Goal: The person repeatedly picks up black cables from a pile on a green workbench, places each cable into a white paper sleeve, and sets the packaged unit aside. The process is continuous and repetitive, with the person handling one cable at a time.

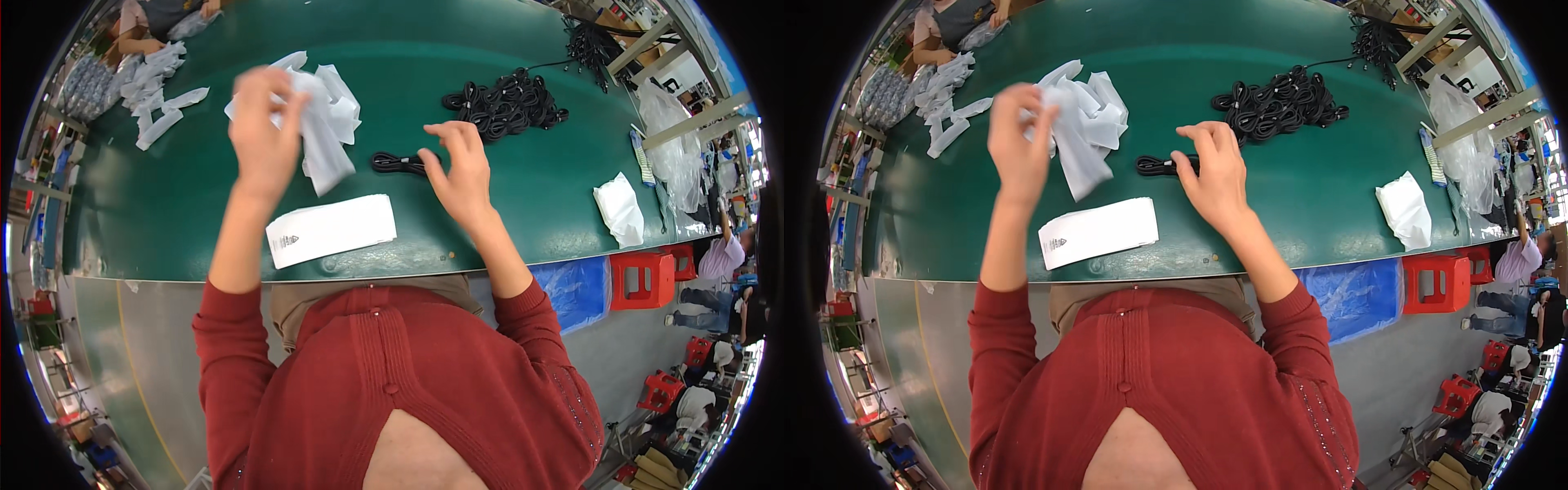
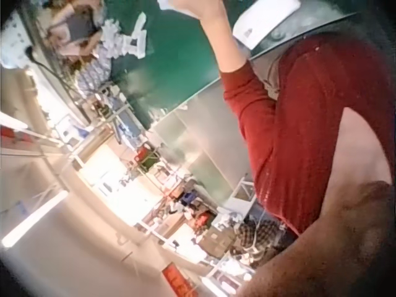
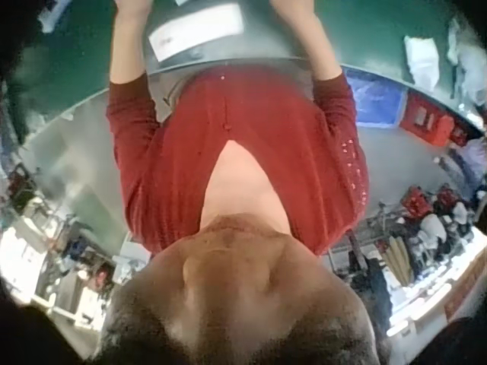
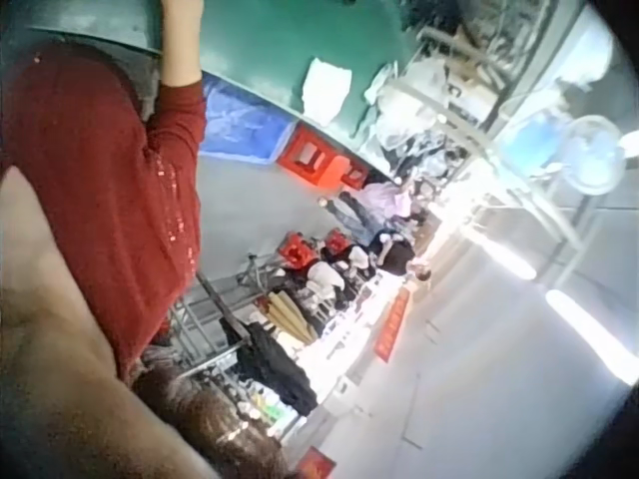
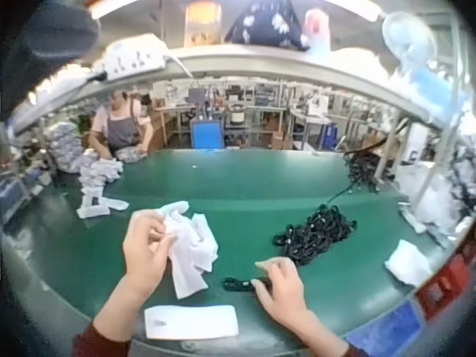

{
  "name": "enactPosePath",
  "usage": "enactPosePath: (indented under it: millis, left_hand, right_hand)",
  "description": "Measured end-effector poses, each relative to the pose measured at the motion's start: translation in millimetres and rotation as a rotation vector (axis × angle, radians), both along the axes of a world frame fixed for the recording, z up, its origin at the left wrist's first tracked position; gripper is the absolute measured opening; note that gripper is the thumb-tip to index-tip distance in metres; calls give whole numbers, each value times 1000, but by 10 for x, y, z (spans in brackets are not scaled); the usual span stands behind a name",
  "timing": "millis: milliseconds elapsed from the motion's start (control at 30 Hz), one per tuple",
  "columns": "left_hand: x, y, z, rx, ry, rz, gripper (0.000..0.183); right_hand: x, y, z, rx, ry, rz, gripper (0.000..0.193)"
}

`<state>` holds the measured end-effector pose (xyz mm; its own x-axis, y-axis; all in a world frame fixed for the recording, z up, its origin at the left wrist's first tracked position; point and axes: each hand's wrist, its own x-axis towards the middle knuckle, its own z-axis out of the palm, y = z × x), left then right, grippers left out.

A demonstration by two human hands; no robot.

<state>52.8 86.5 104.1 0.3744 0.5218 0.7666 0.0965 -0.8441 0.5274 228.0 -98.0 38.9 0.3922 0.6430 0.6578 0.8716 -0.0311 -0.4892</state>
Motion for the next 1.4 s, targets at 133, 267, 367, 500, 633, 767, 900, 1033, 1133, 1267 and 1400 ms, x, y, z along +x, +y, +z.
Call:
enactPosePath:
  millis: [133,267,367,500,633,767,900,1033,1133,1267,1400]
  left_hand:
    - [-150,85,-43,124,55,114,36]
    - [-373,-554,-582,-126,367,-274,24]
    - [-499,-790,-972,-205,508,-295,22]
    - [-450,-924,-1050,-155,496,-225,17]
    - [-431,-957,-1127,-263,474,-201,12]
    - [-464,-952,-1122,-475,388,-208,8]
    - [-496,-923,-1120,-581,330,-255,8]
    - [-505,-939,-1085,-594,287,-333,9]
    - [-493,-956,-997,-415,299,-421,9]
    - [-464,-956,-864,-216,365,-423,13]
    - [-429,-909,-797,-188,361,-373,14]
  right_hand:
    - [116,-102,-437,-337,-252,65,38]
    - [53,-161,-549,-340,-159,-13,28]
    - [4,-235,-507,-328,103,18,23]
    - [-189,-384,-360,-309,378,183,21]
    - [-311,-522,-309,-289,386,272,19]
    - [-327,-657,-235,-324,339,295,18]
    - [-293,-724,-264,-358,243,364,17]
    - [-268,-713,-277,-483,426,445,16]
    - [-285,-672,-232,-644,815,489,18]
    - [-363,-609,-176,-534,615,522,19]
    - [-414,-520,-166,-291,443,566,22]
